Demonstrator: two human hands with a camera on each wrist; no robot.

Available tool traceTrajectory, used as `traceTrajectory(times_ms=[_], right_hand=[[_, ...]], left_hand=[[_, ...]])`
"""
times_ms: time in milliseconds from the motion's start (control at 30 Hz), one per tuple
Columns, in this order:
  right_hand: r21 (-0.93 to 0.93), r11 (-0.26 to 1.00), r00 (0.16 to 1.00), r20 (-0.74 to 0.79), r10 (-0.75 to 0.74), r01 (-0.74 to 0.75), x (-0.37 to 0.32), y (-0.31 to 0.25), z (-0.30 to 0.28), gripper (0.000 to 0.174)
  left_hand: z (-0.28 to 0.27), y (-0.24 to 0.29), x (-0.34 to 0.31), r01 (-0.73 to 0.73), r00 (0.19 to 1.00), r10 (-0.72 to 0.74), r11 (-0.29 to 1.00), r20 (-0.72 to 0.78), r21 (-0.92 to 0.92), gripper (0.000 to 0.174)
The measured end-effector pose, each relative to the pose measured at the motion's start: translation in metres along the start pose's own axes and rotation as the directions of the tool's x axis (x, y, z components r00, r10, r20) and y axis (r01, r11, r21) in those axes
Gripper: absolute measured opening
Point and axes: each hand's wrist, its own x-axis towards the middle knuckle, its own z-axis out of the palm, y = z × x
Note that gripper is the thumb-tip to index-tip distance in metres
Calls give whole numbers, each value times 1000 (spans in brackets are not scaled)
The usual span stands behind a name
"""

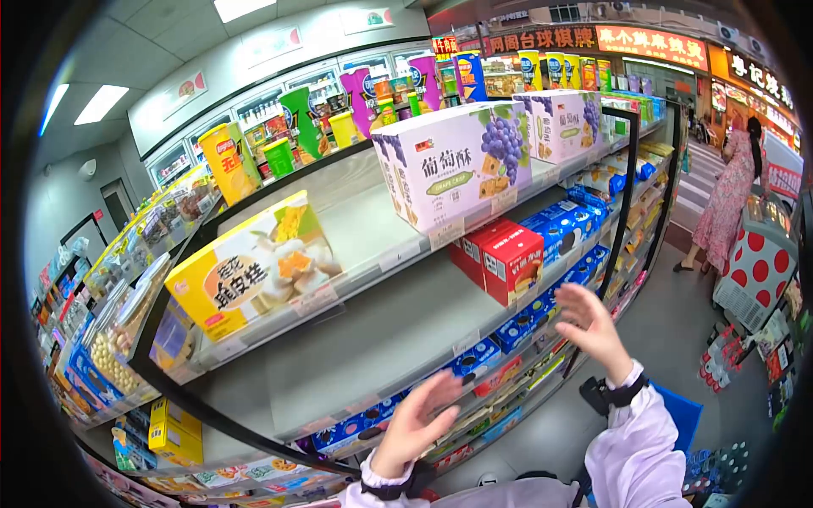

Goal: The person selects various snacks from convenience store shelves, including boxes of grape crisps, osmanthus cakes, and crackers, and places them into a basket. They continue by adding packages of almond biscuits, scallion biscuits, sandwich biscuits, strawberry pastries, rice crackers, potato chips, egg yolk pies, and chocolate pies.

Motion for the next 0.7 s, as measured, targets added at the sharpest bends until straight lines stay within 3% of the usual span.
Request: traceTrajectory(times_ms=[33,100,167,267,333,400,433,567,700], right_hand=[[-2,999,999,37,-33,33,17,4,-11,70],[-246,963,989,121,-86,114,50,4,-27,82],[-426,880,964,243,-112,210,83,-3,-38,90],[-404,884,921,384,-70,235,135,11,-54,99],[-485,824,857,516,0,292,168,17,-62,110],[-484,803,769,637,51,347,195,17,-64,114],[-460,799,716,696,52,388,209,23,-64,116],[-235,856,440,898,10,461,249,21,-56,120],[-179,810,339,940,-26,558,264,28,-51,130]], left_hand=[[4,-1,23,-64,998,64,997,4,40,62],[19,-4,71,-150,985,158,983,-64,106,75],[29,-14,117,-134,979,166,961,-119,244,88],[29,-19,166,-63,978,136,913,-156,403,108],[28,-12,189,-1,987,73,891,-140,455,119],[24,7,201,63,995,-18,879,-98,472,126],[17,5,210,-30,998,51,875,-32,483,128],[-2,2,234,62,993,-106,831,48,552,127],[-8,-5,242,66,989,-132,809,71,584,126]])
